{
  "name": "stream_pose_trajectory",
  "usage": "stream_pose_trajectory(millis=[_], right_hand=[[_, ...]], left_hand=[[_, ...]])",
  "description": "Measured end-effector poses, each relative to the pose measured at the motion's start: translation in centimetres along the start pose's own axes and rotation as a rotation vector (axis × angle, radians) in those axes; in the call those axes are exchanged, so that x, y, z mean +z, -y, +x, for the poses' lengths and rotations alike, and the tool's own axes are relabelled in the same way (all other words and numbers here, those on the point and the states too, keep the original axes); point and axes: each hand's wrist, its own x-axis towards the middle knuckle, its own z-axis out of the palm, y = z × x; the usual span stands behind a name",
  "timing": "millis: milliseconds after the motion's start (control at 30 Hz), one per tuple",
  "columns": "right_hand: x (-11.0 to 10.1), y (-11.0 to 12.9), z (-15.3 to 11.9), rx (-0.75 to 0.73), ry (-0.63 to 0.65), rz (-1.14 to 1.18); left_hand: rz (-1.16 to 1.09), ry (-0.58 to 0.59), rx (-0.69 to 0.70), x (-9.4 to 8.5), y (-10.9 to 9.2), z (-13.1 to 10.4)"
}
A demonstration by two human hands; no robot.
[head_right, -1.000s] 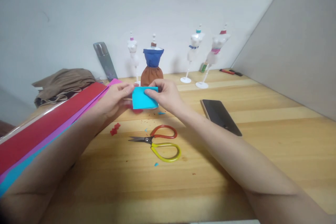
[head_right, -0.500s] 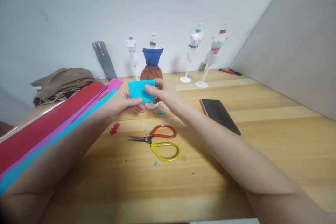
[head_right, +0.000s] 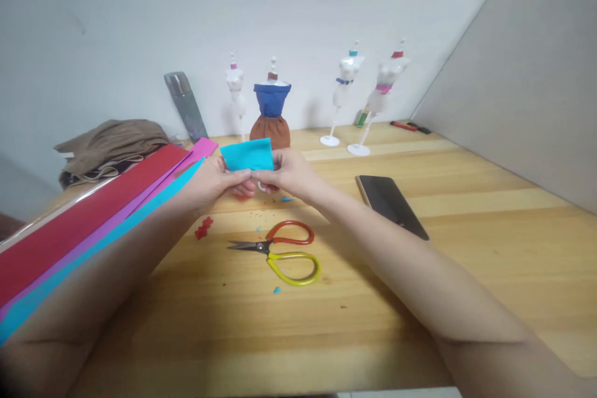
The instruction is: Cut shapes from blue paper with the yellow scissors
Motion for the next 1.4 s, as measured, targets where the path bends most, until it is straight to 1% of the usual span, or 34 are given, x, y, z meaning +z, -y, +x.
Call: stream_pose_trajectory(millis=[100,233,333,467,600,700,767,833,900,967,1033,1133,1233,1300,1400], right_hand=[[-0.4,0.0,0.0,-0.015,-0.019,-0.010],[-0.9,0.1,0.1,0.010,-0.030,-0.038],[-1.4,0.1,0.2,0.020,-0.002,-0.035],[-2.2,-0.1,0.2,0.038,0.046,-0.024],[-2.3,-0.2,0.2,0.001,-0.041,0.079],[-1.7,-0.2,0.2,0.044,-0.091,0.162],[-1.1,-0.2,0.2,0.051,-0.136,0.203],[-0.4,-0.2,0.2,0.031,-0.198,0.240],[0.4,-0.2,0.1,0.011,-0.254,0.266],[1.1,-0.2,0.0,0.002,-0.298,0.277],[1.4,-0.1,-0.1,0.004,-0.304,0.276],[1.1,0.1,-0.1,0.000,-0.258,0.242],[0.2,0.4,-0.1,-0.019,-0.240,0.202],[-0.3,0.5,0.0,-0.006,-0.238,0.191],[-0.7,0.6,0.1,0.043,-0.245,0.204]], left_hand=[[0.047,-0.006,0.006,0.0,-0.1,-0.1],[0.055,-0.022,0.007,-0.3,-0.1,0.0],[0.021,0.020,0.000,-0.8,0.1,0.2],[0.041,0.070,-0.022,-1.2,0.2,-0.1],[0.136,0.121,-0.012,-1.5,-0.6,-0.8],[0.199,0.161,-0.025,-1.6,-1.2,-1.0],[0.152,0.134,-0.051,-1.6,-1.1,-0.9],[0.032,0.104,-0.084,-1.2,-0.7,-0.8],[-0.140,0.114,-0.125,-0.4,0.2,-0.7],[-0.282,0.093,-0.135,0.4,1.2,-0.7],[-0.352,0.034,-0.132,1.1,2.0,-0.7],[-0.312,-0.033,-0.149,1.4,2.4,-0.6],[-0.248,-0.057,-0.168,1.1,1.8,-0.6],[-0.204,-0.054,-0.181,0.8,1.2,-0.5],[-0.123,-0.008,-0.178,0.4,0.5,-0.5]])
